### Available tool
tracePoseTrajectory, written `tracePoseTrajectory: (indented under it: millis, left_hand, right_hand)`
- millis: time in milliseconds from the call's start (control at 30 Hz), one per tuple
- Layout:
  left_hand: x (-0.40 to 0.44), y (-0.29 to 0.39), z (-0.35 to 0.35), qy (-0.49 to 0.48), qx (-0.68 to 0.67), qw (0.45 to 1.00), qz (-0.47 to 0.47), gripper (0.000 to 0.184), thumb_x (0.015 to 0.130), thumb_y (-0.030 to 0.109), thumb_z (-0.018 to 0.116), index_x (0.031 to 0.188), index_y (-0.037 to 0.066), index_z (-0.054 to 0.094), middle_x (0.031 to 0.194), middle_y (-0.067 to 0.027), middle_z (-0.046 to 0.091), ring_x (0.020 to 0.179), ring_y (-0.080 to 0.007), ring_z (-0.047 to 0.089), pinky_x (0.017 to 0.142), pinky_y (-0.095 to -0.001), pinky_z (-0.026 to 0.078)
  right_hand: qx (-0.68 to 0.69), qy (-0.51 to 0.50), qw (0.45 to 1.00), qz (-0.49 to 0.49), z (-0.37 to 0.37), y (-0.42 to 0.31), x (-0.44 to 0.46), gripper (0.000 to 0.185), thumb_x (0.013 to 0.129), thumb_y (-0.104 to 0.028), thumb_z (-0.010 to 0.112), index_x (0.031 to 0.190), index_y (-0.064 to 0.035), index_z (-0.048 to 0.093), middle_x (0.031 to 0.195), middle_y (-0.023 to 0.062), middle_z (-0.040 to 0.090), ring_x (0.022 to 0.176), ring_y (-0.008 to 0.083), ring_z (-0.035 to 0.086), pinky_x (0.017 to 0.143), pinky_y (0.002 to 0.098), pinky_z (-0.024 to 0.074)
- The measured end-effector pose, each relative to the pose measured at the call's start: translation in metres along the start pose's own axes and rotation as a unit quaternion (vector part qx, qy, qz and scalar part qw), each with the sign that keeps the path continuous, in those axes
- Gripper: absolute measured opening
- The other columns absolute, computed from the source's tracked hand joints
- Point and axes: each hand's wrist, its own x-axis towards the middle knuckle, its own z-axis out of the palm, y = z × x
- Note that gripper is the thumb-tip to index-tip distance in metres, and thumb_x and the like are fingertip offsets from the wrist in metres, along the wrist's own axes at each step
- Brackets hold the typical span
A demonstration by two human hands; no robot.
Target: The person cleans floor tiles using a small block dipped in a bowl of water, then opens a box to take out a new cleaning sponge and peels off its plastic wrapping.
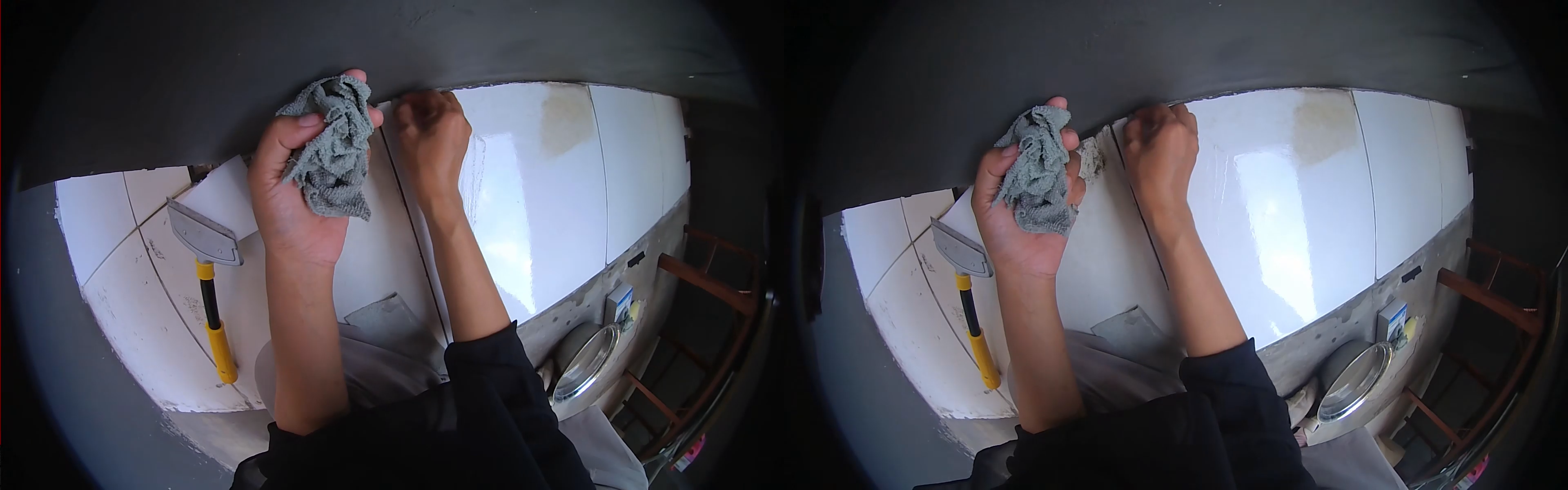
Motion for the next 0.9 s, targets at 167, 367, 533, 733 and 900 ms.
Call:
tracePoseTrajectory:
  millis: [167,367,533,733,900]
  left_hand:
    - [0.0,-0.001,0.001,-0.005,0.008,1.0,0.0,0.057,0.084,0.029,0.05,0.129,-0.005,0.049,0.096,-0.0136,0.063,0.065,-0.0173,0.05,0.052,-0.0264,0.039]
    - [0.001,-0.001,0.0,0.001,-0.009,1.0,0.001,0.058,0.084,0.029,0.05,0.129,-0.006,0.049,0.095,-0.0141,0.063,0.064,-0.0176,0.05,0.053,-0.0265,0.04]
    - [0.002,0.0,-0.002,-0.001,0.001,1.0,-0.001,0.058,0.084,0.029,0.05,0.13,-0.006,0.049,0.094,-0.0149,0.063,0.064,-0.018,0.051,0.053,-0.0269,0.041]
    - [0.002,-0.001,-0.002,-0.002,-0.001,1.0,0.004,0.057,0.083,0.029,0.05,0.129,-0.006,0.049,0.095,-0.0146,0.063,0.065,-0.0181,0.051,0.052,-0.027,0.041]
    - [0.0,0.001,0.0,-0.006,0.013,1.0,0.008,0.057,0.083,0.029,0.05,0.128,-0.005,0.05,0.095,-0.0141,0.063,0.065,-0.0171,0.051,0.052,-0.0259,0.04]
  right_hand:
    - [-0.022,-0.02,0.999,-0.037,0.005,-0.006,-0.006,0.01,0.075,-0.002,0.063,0.083,0.0029,0.066,0.085,0.0182,0.061,0.088,0.036,0.059,0.078,0.0442,0.0483]
    - [-0.035,0.015,0.999,-0.029,0.005,-0.006,-0.003,0.009,0.074,-0.001,0.063,0.081,0.0025,0.066,0.083,0.0183,0.06,0.087,0.0355,0.058,0.079,0.0444,0.0477]
    - [-0.046,-0.007,0.997,-0.055,-0.004,0.0,0.001,0.006,0.073,-0.001,0.065,0.079,0.0016,0.065,0.081,0.017,0.06,0.086,0.0342,0.057,0.077,0.0431,0.0474]
    - [-0.072,-0.039,0.995,-0.059,-0.009,-0.002,-0.007,0.005,0.075,-0.002,0.064,0.079,0.0008,0.065,0.084,0.0155,0.061,0.085,0.0325,0.058,0.076,0.0423,0.0479]
    - [-0.063,0.023,0.998,-0.018,-0.026,0.016,0.015,0.006,0.076,-0.002,0.063,0.08,0.0015,0.065,0.084,0.0164,0.061,0.087,0.0338,0.058,0.078,0.0429,0.0479]
